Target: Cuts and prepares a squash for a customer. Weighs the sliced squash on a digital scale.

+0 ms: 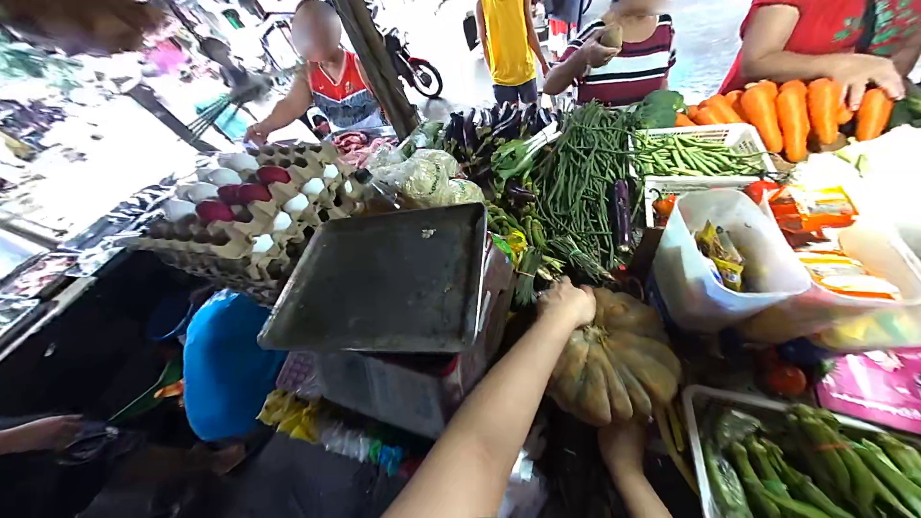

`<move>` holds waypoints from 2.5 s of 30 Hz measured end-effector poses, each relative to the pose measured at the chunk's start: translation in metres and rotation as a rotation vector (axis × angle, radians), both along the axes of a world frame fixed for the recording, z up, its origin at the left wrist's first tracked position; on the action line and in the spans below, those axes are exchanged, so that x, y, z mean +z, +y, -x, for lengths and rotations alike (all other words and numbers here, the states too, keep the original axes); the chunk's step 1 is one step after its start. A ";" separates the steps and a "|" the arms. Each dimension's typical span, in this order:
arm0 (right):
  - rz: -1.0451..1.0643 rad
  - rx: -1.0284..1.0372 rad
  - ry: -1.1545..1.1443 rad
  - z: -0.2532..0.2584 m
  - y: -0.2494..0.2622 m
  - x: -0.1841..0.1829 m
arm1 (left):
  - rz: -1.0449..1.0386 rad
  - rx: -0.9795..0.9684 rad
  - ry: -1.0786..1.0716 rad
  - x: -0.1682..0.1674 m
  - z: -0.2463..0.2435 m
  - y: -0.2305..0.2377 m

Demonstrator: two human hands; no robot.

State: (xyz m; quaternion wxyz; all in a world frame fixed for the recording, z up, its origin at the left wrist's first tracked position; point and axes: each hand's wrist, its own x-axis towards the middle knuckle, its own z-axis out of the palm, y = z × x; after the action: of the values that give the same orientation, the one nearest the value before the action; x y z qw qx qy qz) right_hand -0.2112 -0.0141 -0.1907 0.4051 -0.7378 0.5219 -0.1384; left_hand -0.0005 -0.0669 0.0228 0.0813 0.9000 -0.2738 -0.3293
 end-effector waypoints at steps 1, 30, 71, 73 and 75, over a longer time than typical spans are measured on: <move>-0.044 0.005 0.033 0.002 -0.001 0.005 | -0.003 -0.016 0.010 0.002 -0.001 -0.002; -0.664 0.319 -0.016 -0.017 -0.082 0.293 | 0.986 -0.408 -0.132 0.034 -0.026 0.051; -0.642 0.340 0.047 0.099 -0.020 0.249 | 1.065 -0.126 -0.679 -0.026 0.004 0.048; -0.595 0.323 0.083 0.128 -0.028 0.272 | 1.054 -0.234 -0.682 -0.033 0.024 0.070; -0.484 0.310 0.100 0.146 -0.033 0.295 | 1.048 -0.303 -0.667 -0.043 0.049 0.095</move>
State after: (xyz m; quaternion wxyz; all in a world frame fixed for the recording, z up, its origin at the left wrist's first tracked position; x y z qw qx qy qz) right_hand -0.3574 -0.0473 0.1039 0.5595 -0.6966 0.4399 0.0900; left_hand -0.0494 0.0279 -0.0201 0.3735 0.7463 -0.5333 0.1383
